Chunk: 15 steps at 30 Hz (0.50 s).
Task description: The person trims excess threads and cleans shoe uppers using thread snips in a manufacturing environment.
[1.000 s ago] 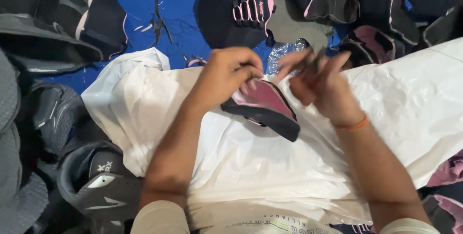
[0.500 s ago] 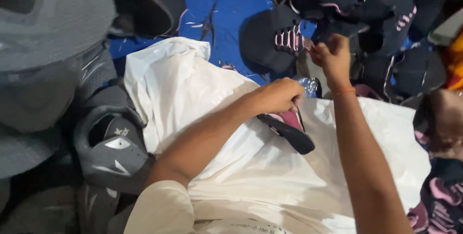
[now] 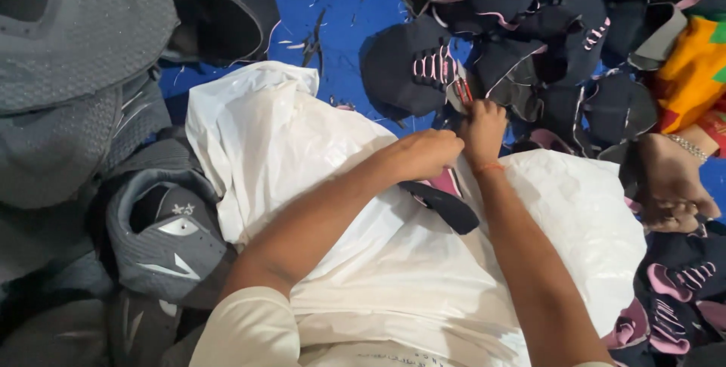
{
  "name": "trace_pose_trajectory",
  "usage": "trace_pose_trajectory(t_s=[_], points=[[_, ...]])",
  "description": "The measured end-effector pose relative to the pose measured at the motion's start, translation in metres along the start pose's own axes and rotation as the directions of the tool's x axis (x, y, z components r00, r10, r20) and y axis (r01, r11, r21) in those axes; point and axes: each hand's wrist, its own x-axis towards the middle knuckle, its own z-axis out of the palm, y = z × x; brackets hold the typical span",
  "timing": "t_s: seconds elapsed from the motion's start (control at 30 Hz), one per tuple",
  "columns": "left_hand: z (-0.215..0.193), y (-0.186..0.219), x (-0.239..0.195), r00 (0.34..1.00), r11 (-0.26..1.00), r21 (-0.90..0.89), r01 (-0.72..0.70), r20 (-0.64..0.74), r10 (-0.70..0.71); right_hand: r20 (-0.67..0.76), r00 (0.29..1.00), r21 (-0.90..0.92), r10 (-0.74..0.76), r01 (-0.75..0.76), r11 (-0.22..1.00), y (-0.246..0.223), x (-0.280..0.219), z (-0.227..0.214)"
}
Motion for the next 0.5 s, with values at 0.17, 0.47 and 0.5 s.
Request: trace_pose_trajectory(t_s=[0.17,0.47,0.5], points=[[0.009,-0.009,0.002,0.999,0.998,-0.055,-0.018,-0.034,0.016,-0.023,0.965,0.463,0.263,-0.223,0.858,0.021,0.006,-0.005],[-0.018,-0.006,0.007,0.966,0.944,-0.286,-0.165,-0.242,0.095,0.39,0.839,0.819,0.379,-0.505,0.274,0.026,0.029,-0.092],[-0.017,-0.009,0.007,0.961,0.93,-0.318,-0.184,-0.255,0.104,0.406,0.86,0.812,0.308,-0.494,0.311,0.028,0.028,-0.106]])
